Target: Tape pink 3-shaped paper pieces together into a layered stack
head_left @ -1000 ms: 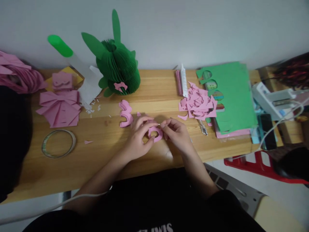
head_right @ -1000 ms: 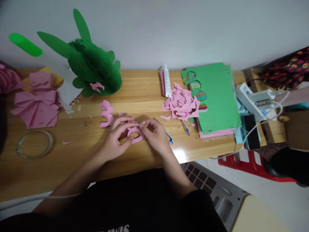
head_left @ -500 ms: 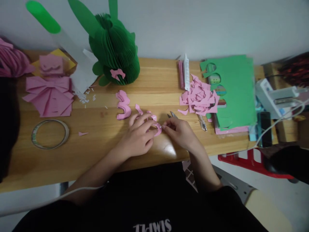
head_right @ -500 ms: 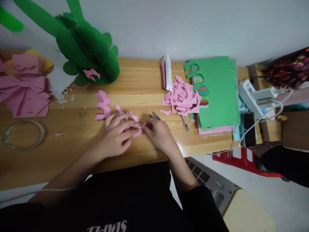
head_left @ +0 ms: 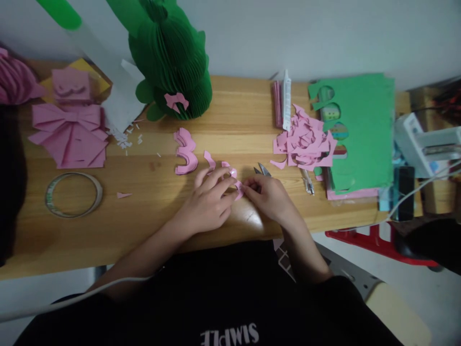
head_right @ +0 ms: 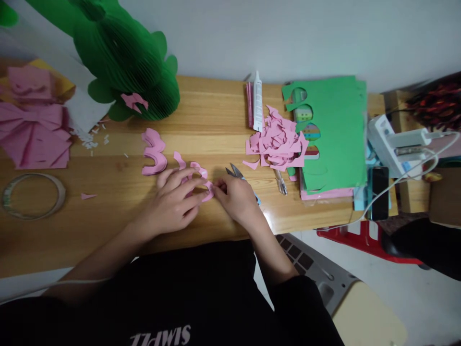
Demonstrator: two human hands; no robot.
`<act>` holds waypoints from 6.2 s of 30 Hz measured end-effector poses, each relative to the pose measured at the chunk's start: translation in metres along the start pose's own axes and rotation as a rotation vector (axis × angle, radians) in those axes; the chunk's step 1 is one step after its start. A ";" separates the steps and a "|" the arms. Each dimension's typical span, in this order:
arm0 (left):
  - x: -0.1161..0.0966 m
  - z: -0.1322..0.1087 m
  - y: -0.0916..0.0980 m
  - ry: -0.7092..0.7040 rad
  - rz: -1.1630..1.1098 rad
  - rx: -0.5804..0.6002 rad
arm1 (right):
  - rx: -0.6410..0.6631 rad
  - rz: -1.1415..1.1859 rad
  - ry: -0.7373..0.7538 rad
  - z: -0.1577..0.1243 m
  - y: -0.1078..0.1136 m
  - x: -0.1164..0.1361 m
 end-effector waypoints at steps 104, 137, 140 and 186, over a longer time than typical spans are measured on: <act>-0.017 0.043 0.120 0.313 -1.171 -0.153 | 0.177 0.521 0.594 -0.091 0.070 0.135; 0.043 0.067 0.134 0.514 -1.282 -0.564 | -0.616 0.242 0.688 -0.061 0.128 0.167; 0.039 0.065 0.143 0.491 -1.198 -0.607 | -0.554 0.355 0.660 -0.049 0.127 0.160; -0.036 0.054 0.183 0.018 0.304 -0.757 | -0.611 -0.027 0.868 -0.070 0.128 0.160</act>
Point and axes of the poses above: each hand's wrist, its own z-axis towards the middle knuckle, its own y-axis out of the back of the hand, x = y × z, the point moved 9 cm from there along z, towards the middle knuckle, and after that the axes turned 4 degrees about -z, right-handed, at the moved point
